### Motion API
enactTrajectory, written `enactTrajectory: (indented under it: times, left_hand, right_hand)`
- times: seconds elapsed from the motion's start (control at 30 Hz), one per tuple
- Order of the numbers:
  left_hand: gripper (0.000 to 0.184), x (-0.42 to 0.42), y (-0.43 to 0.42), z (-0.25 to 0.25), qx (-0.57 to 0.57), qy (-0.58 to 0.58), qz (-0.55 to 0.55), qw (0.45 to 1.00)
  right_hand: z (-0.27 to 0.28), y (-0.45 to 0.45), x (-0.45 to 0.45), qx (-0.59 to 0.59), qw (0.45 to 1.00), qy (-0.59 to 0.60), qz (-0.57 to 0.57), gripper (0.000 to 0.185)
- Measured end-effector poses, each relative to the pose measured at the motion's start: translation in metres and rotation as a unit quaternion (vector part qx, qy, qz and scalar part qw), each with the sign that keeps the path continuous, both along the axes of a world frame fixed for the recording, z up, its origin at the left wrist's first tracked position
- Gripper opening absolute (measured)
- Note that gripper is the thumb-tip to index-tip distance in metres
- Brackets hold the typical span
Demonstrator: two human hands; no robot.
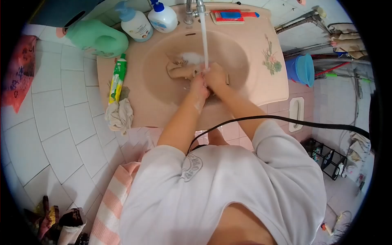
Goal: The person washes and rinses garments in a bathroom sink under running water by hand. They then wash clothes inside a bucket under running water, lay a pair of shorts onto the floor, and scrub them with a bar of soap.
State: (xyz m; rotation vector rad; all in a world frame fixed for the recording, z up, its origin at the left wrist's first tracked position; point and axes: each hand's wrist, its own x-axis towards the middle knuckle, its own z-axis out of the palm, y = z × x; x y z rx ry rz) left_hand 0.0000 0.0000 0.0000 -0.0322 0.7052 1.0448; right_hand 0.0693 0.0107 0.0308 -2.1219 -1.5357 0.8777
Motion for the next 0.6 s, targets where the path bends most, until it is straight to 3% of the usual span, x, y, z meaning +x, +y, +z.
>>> enactTrajectory:
  times: [0.07,0.1,0.17,0.2,0.27,0.3,0.33,0.37,0.43,0.47,0.5,0.53,0.6]
  left_hand:
    - [0.039,-0.004,0.008,0.034,-0.13,-0.017,-0.025,0.991]
    - [0.039,0.002,0.0,0.017,-0.14,-0.011,-0.028,0.99]
    - [0.038,-0.006,-0.001,-0.036,-0.05,0.119,-0.072,0.989]
    - [0.038,-0.009,0.006,-0.059,-0.044,0.115,-0.073,0.99]
    - [0.036,-0.018,0.014,-0.089,-0.048,0.01,-0.127,0.991]
    - [0.036,-0.006,0.013,-0.073,-0.05,0.008,-0.126,0.991]
    - [0.037,0.004,0.009,-0.037,-0.116,0.014,-0.082,0.99]
    - [0.038,0.011,0.011,-0.002,-0.175,0.019,-0.036,0.984]
    - [0.035,0.007,0.017,0.023,-0.183,0.014,-0.023,0.983]
    - [0.036,0.003,0.018,0.02,-0.167,-0.013,0.005,0.986]
    - [0.036,-0.002,0.018,0.015,-0.152,-0.04,0.033,0.987]
    - [0.04,-0.008,0.022,0.009,-0.128,-0.076,0.052,0.988]
    - [0.042,-0.016,0.03,-0.003,-0.112,-0.12,0.079,0.983]
  right_hand:
    - [0.01,0.01,0.0,-0.026,0.999,0.026,-0.021,0.034]
    - [0.003,-0.004,0.006,-0.036,0.999,0.032,-0.025,0.034]
    - [0.005,-0.03,-0.003,-0.044,0.999,-0.008,0.027,0.031]
    - [0.011,-0.042,-0.011,0.033,0.999,-0.01,0.023,0.03]
    - [0.009,-0.032,-0.013,0.032,0.999,-0.029,0.012,0.029]
    - [0.004,-0.028,-0.009,0.026,0.998,-0.052,0.002,0.029]
    - [-0.021,-0.011,0.002,0.13,0.986,-0.097,-0.03,0.036]
    - [-0.024,-0.002,0.014,0.13,0.987,-0.093,-0.03,0.036]
    - [-0.026,0.019,0.036,0.001,0.998,0.07,0.012,0.041]
    - [-0.037,0.025,0.044,-0.003,0.997,0.073,0.012,0.041]
    - [-0.059,0.029,0.049,-0.034,0.986,0.164,0.021,0.044]
    - [-0.058,0.032,0.049,-0.062,0.965,0.252,0.031,0.05]
    - [-0.035,0.023,0.049,-0.085,0.948,0.307,0.027,0.054]
